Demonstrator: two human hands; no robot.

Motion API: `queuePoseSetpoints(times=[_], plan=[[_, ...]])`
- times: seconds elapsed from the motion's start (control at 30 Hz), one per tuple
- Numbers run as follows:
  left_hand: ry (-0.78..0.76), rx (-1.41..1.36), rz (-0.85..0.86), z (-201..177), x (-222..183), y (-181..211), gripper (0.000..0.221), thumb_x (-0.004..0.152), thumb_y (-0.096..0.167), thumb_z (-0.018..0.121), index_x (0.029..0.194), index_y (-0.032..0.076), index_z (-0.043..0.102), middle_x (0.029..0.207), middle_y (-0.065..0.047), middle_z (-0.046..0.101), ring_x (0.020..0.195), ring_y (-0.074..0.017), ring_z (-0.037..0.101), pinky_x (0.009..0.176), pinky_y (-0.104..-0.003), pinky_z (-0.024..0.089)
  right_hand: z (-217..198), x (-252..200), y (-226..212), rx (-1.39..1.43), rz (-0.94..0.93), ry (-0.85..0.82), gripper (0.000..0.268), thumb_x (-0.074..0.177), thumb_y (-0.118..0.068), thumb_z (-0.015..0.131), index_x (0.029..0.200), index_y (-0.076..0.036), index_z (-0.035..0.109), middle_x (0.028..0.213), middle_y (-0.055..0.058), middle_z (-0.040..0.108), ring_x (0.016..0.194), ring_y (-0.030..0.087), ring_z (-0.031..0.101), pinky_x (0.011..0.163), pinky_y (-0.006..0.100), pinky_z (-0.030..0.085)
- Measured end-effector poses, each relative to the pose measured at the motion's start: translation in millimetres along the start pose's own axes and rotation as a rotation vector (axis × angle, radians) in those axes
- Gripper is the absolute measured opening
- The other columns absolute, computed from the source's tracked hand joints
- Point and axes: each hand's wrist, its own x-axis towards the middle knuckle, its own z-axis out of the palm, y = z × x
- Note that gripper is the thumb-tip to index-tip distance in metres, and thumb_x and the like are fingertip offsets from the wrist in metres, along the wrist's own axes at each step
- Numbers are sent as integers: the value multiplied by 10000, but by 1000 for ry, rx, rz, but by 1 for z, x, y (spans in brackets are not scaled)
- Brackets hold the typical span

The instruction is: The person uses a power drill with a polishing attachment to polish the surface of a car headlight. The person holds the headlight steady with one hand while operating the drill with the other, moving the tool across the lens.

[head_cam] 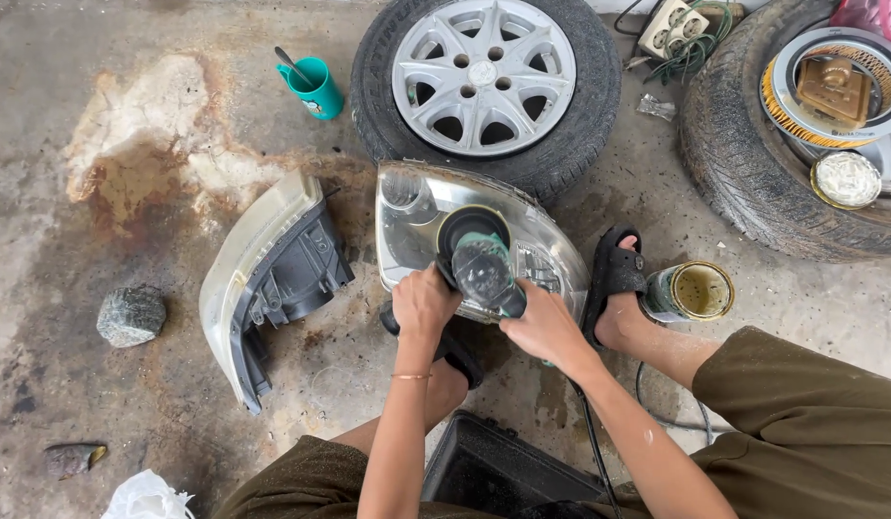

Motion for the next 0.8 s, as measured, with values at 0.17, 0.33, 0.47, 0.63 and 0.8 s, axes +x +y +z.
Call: queuePoseSetpoints(times=[0.17, 0.33, 0.47, 0.63, 0.8], plan=[[3, 49, 114, -8, 42, 37, 204, 719, 342, 639, 805, 183, 733, 732, -101, 742, 813, -364, 779, 705, -447, 584, -24, 38, 25, 13, 4, 90, 393, 699, -195, 719, 1048, -21, 666, 696, 183, 664, 653, 363, 698, 684, 451, 521], [-2, 108, 234, -9, 75, 67, 212, 742, 291, 620, 846, 169, 760, 738, -80, 748, 806, -337, 779, 713, -431, 592, -54, 35, 18, 99, 17, 153, 276, 626, -137, 691, 883, -49, 643, 500, 116, 576, 358, 246, 597, 543, 379, 500], [39, 104, 352, -23, 79, 81, 161, 741, 240, 666, 758, 112, 762, 662, -95, 709, 724, -313, 762, 678, -389, 602, -62, 33, 18, 297, 15, 160, 197, 660, -44, 659, 846, 15, 633, 504, 82, 538, 364, 194, 565, 416, 362, 482], [30, 182, 376, -36, 82, 84, 162, 751, 251, 685, 745, 109, 764, 635, -81, 693, 689, -285, 753, 654, -376, 603, -55, 53, 36, 361, -5, 151, 156, 665, -31, 662, 812, 12, 630, 473, 76, 525, 351, 190, 544, 383, 358, 469], [4, 222, 342, -50, 92, 63, 215, 734, 248, 658, 782, 82, 785, 656, -90, 705, 708, -293, 750, 695, -393, 607, -54, 35, -2, 373, -5, 82, 226, 669, -55, 721, 854, 16, 614, 504, 91, 524, 377, 187, 555, 376, 377, 477]])
